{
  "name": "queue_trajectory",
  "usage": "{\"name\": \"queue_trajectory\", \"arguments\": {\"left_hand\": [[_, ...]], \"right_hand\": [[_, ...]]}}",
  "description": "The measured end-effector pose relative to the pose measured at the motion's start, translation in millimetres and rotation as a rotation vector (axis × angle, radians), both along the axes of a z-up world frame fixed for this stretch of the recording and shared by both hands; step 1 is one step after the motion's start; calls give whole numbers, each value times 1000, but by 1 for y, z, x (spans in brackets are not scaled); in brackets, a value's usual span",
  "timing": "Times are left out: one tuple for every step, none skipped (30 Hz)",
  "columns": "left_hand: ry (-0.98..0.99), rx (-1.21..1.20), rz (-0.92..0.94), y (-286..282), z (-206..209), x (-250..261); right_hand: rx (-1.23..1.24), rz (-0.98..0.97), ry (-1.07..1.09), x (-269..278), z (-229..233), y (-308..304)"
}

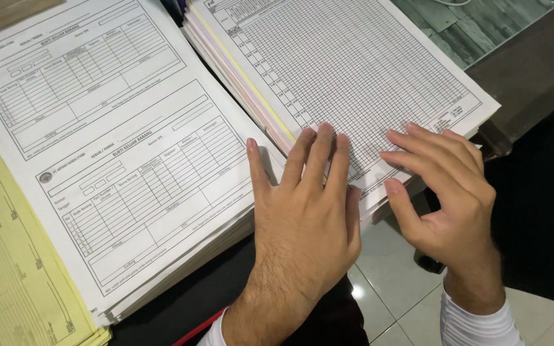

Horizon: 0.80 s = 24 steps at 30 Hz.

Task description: Organizing and flipping through various stacks of printed forms and documents on a desk.

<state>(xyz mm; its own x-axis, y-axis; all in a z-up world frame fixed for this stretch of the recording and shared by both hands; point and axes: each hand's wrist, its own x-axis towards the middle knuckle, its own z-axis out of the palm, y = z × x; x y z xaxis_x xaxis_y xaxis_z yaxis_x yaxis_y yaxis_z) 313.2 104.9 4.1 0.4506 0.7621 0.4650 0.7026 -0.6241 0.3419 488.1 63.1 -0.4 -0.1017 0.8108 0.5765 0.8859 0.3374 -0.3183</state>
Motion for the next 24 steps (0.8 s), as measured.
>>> {"name": "queue_trajectory", "arguments": {"left_hand": [[18, -5, 9, 0, 0, 0], [19, -5, 11, 0, 0, 1], [24, 8, 12, 0, -1, 1], [28, 27, 17, 2, -1, 2], [30, 32, 22, 3, -1, 1], [13, 21, 15, 3, -2, 2], [-3, 10, 8, 3, -3, 2], [-3, 8, 10, 3, -4, 2], [4, 34, 24, 3, -5, 2], [10, 64, 36, 3, -5, 3], [10, 67, 37, 5, -5, 3], [18, 86, 39, 5, -5, 2], [27, 104, 41, 5, -4, 2], [27, 103, 42, 7, -6, 2], [35, 134, 53, 8, -7, 3], [45, 166, 63, 9, -8, 4], [45, 165, 63, 9, -7, 3], [28, 153, 59, 8, -7, 3], [11, 142, 54, 9, -6, 3], [9, 140, 52, 7, -2, 1], [-20, 84, -15, 5, 3, -1], [-48, 29, -82, 4, 7, -4], [-50, 29, -85, 2, 6, -4], [-63, 63, -107, 0, 4, -5]], "right_hand": [[-2, -2, -1, 0, 0, 0], [-2, 0, 1, 1, -2, 0], [-14, -3, -12, 2, -3, -1], [-20, -2, -24, 3, -5, 0], [-14, 3, -23, 2, -3, 2], [-26, -3, -15, 2, -2, 1], [-39, -8, -8, 2, -2, 0], [-40, -6, -7, 2, -3, 0], [-55, -10, -19, 2, -4, -1], [-66, -15, -31, 2, -5, -1], [-63, -14, -31, 0, -5, 1], [-56, -25, -24, -1, -5, 1], [-50, -36, -17, -3, -5, 1], [-51, -34, -18, -3, -5, 1], [-51, -30, -14, -3, -5, 2], [-51, -28, -9, -3, -5, 2], [-52, -27, -8, -3, -4, 1], [-61, -34, 3, -3, -2, 1], [-70, -40, 14, -3, -1, 2], [-72, -43, 13, -1, 1, 2], [-81, -31, 5, 0, 3, 2], [-90, -19, -3, 1, 5, 3], [-90, -22, -5, 2, 5, 3], [-105, -22, 9, 2, 5, 2]]}}
